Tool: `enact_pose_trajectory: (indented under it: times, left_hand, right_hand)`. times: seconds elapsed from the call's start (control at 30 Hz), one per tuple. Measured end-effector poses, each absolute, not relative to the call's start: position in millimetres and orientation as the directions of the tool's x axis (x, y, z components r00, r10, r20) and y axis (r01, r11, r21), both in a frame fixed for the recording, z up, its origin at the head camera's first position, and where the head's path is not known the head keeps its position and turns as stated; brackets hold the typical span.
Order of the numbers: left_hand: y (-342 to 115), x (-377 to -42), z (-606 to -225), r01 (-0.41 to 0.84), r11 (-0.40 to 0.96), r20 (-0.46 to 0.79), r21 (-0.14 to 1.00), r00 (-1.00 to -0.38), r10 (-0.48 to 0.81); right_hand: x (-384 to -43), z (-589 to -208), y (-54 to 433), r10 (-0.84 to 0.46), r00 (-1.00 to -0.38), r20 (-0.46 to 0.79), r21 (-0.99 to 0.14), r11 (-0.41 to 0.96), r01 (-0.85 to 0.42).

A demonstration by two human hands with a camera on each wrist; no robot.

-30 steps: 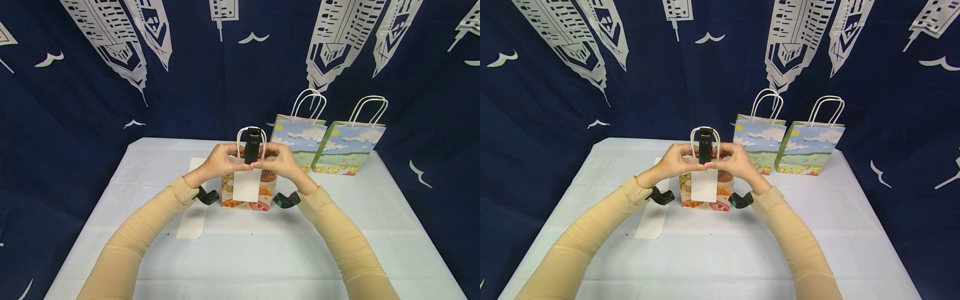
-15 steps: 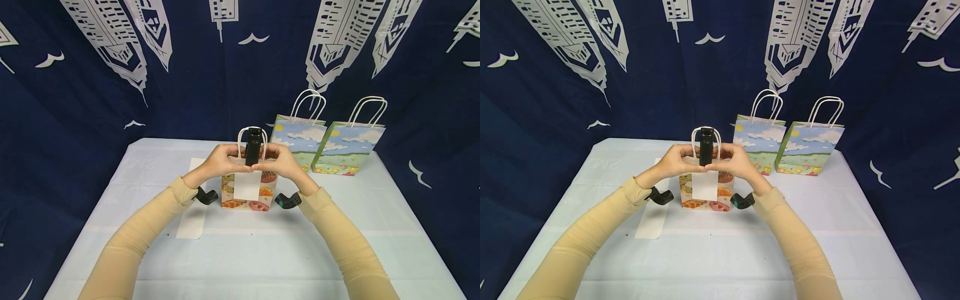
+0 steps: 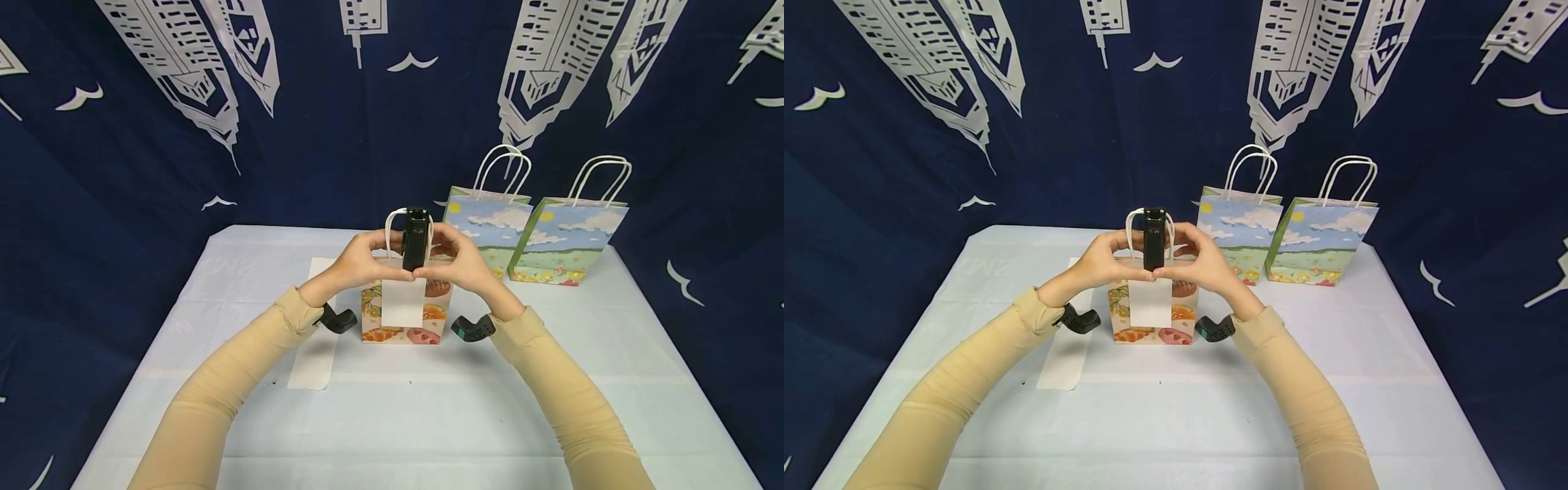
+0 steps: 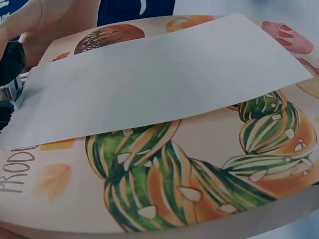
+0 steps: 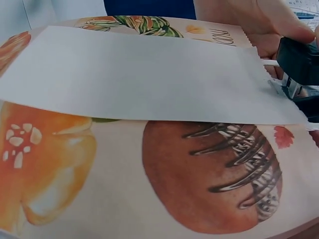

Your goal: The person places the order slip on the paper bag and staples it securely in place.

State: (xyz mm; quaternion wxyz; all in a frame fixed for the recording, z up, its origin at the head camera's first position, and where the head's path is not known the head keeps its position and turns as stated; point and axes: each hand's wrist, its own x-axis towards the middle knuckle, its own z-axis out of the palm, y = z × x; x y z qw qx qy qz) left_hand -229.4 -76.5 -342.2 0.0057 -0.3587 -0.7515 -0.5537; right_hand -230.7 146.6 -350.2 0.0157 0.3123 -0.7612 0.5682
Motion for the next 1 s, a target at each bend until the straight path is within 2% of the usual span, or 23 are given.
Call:
enact_pose_trajectory:
  times: [0.27, 0.57, 0.8, 1.0]
  left_hand:
    - [-76.9, -236.4, -346.7, 0.546, 0.086, 0.425, 0.834, -0.733, 0.531]
    - [-79.3, -228.2, -333.0, 0.534, 0.038, 0.422, 0.845, -0.709, 0.565]
    - [-80.1, -218.4, -320.1, 0.546, 0.032, 0.429, 0.837, -0.692, 0.581]
    - [-81.2, -233.0, -337.7, 0.533, 0.062, 0.395, 0.844, -0.697, 0.599]
  right_hand:
    - [-227.6, -344.0, 144.0, -0.421, -0.771, 0.478, -0.834, 0.061, -0.549]
    - [-208.2, -324.7, 136.4, -0.389, -0.679, 0.623, -0.739, -0.007, -0.674]
    - [-205.1, -322.5, 135.8, -0.398, -0.703, 0.589, -0.747, 0.064, -0.662]
    - [-203.8, -322.8, 135.4, -0.417, -0.716, 0.560, -0.760, 0.084, -0.644]
